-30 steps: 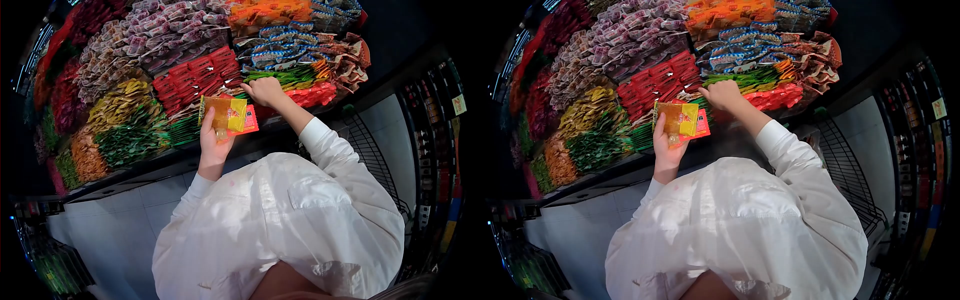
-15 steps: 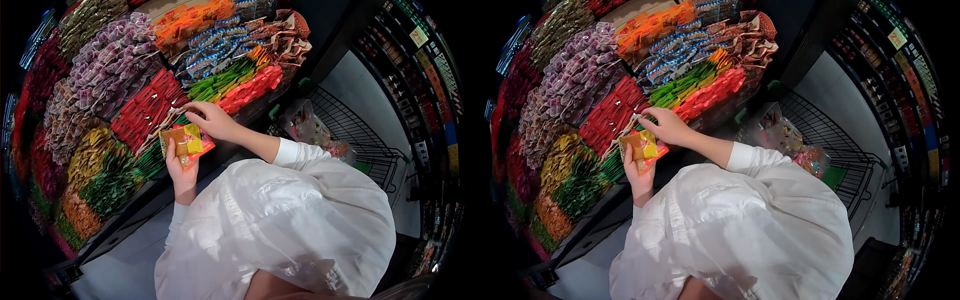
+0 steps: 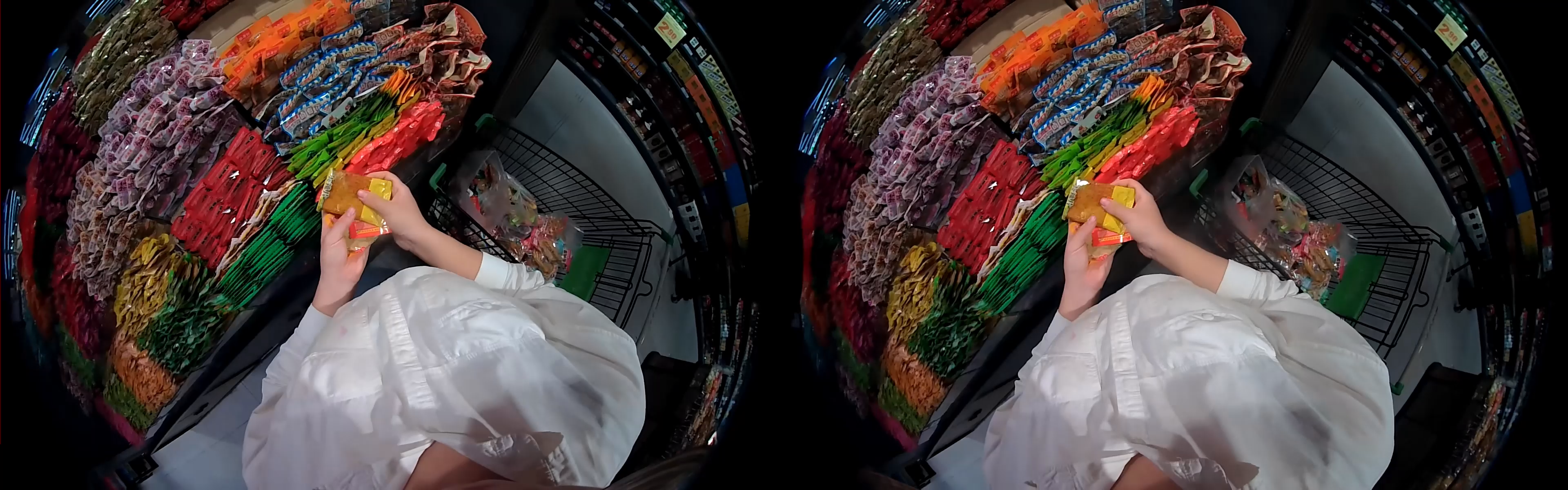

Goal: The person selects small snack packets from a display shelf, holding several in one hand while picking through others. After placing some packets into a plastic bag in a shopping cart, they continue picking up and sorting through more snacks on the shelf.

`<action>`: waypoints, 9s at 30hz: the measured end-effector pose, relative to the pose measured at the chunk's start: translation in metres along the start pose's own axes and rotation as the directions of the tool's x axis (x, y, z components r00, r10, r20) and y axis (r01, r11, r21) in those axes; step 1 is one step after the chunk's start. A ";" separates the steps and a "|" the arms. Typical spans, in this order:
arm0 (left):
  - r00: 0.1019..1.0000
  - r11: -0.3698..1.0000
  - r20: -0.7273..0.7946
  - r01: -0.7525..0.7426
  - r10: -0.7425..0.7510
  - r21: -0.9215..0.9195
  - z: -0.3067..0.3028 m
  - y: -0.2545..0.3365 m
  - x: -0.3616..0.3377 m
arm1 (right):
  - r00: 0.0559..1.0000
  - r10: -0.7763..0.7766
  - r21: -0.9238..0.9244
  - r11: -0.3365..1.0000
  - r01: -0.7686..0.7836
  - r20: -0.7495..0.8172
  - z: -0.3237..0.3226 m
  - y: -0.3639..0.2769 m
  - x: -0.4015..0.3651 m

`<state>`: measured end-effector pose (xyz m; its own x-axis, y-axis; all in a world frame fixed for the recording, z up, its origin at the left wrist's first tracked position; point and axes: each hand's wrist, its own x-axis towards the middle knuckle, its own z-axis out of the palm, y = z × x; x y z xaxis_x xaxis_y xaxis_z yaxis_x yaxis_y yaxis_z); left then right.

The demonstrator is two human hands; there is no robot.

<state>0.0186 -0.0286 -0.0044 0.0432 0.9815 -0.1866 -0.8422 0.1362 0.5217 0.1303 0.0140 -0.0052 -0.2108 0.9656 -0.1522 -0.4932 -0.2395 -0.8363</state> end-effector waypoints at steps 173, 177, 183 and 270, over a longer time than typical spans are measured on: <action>0.995 0.971 0.049 -0.074 0.088 -0.227 0.045 -0.017 0.061 | 0.534 -0.373 -0.649 -0.357 0.672 0.758 -0.112 -0.094 0.160; 0.988 0.970 0.035 -0.138 0.148 -0.198 0.036 -0.021 0.057 | 0.512 -0.416 -0.639 -0.264 0.722 0.751 -0.106 -0.097 0.139; 0.967 0.966 -0.118 -0.239 0.228 -0.094 0.047 -0.026 0.054 | 0.699 -0.250 -0.583 0.406 0.704 0.670 -0.037 -0.094 0.068; 0.949 0.962 -0.222 -0.252 0.224 -0.107 -0.078 0.196 -0.040 | 0.577 -0.053 -0.555 0.214 0.804 0.815 0.233 -0.010 0.150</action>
<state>-0.1900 -0.0515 0.0406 -0.2672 0.9321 -0.2444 -0.8783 -0.1312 0.4598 -0.0931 0.1380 0.1036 -0.7831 0.4876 0.3860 0.1939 0.7811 -0.5935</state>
